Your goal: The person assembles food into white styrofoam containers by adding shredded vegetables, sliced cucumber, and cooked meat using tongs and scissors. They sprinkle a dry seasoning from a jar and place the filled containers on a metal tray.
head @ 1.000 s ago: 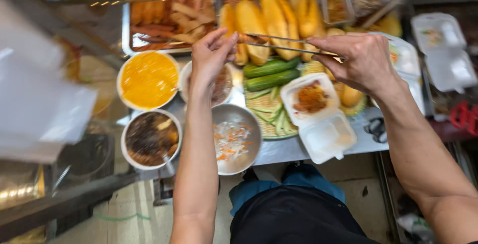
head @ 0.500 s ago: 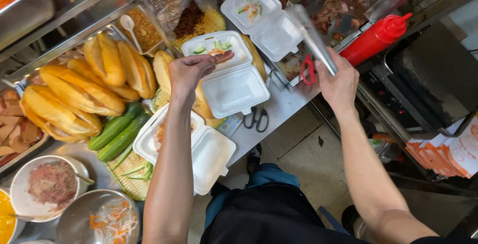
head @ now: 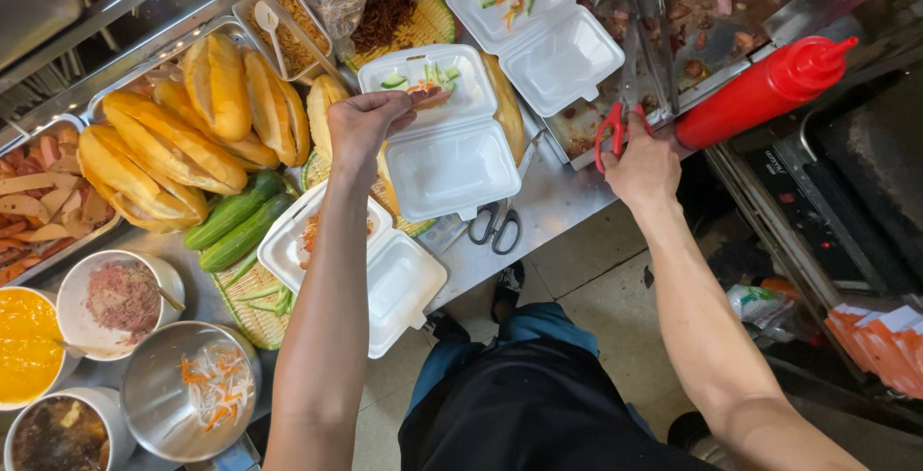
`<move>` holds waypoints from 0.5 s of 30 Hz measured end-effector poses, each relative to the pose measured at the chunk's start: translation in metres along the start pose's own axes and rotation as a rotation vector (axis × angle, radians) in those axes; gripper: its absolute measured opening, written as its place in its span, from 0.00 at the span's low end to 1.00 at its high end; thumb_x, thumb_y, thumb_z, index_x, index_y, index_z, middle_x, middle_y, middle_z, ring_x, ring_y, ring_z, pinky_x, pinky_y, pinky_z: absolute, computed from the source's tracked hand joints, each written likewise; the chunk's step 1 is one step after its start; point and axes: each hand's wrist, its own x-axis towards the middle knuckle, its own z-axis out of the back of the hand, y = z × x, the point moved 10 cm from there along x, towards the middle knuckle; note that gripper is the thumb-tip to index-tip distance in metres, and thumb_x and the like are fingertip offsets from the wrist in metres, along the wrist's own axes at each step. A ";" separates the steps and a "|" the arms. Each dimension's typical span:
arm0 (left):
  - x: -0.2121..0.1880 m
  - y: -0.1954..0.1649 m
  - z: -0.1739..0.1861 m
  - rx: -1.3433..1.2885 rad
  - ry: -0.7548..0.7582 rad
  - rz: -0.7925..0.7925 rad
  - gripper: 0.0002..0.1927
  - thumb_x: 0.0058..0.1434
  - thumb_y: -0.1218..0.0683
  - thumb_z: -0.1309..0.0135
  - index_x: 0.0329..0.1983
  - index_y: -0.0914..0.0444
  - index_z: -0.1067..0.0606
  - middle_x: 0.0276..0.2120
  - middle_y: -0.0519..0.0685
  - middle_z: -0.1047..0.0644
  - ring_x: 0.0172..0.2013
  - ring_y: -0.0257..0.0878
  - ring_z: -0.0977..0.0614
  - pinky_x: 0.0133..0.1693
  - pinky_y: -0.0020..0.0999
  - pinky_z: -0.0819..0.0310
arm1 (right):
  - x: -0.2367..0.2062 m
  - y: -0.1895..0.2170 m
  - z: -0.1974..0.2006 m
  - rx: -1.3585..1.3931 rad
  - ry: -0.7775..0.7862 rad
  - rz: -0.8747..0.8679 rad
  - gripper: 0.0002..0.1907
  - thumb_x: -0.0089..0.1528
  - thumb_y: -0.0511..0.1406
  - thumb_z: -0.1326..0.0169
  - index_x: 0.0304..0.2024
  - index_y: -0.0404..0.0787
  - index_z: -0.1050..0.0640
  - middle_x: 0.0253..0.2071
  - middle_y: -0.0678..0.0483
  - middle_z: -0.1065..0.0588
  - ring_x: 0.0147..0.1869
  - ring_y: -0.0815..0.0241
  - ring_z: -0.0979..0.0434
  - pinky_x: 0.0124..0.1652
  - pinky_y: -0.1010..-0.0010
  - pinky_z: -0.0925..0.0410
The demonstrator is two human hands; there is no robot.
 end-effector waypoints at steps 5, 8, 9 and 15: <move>0.004 -0.001 0.011 -0.060 0.003 -0.017 0.10 0.59 0.64 0.39 0.41 0.76 0.20 0.36 0.57 0.17 0.33 0.41 0.13 0.40 0.32 0.13 | 0.001 -0.015 0.005 0.318 -0.059 0.030 0.41 0.55 0.39 0.35 0.65 0.24 0.34 0.34 0.42 0.21 0.43 0.45 0.19 0.44 0.60 0.28; 0.008 -0.003 0.014 -0.098 0.031 -0.025 0.09 0.59 0.64 0.39 0.41 0.76 0.19 0.36 0.57 0.17 0.34 0.42 0.13 0.41 0.32 0.14 | -0.042 -0.061 -0.035 0.947 0.178 -0.517 0.33 0.69 0.47 0.41 0.51 0.16 0.24 0.31 0.54 0.27 0.32 0.62 0.32 0.30 0.70 0.41; 0.010 -0.004 0.015 -0.105 0.039 -0.025 0.09 0.59 0.64 0.39 0.41 0.76 0.19 0.36 0.57 0.17 0.34 0.42 0.13 0.41 0.32 0.14 | -0.053 -0.058 -0.031 1.004 0.143 -0.490 0.28 0.71 0.46 0.43 0.51 0.21 0.23 0.30 0.57 0.30 0.31 0.66 0.35 0.29 0.73 0.44; 0.021 0.002 0.006 -0.098 0.060 0.004 0.09 0.59 0.64 0.40 0.41 0.76 0.19 0.36 0.56 0.17 0.34 0.42 0.14 0.41 0.32 0.14 | -0.083 -0.006 -0.014 1.182 0.112 -0.374 0.13 0.69 0.38 0.48 0.52 0.40 0.20 0.29 0.63 0.27 0.28 0.75 0.35 0.28 0.81 0.40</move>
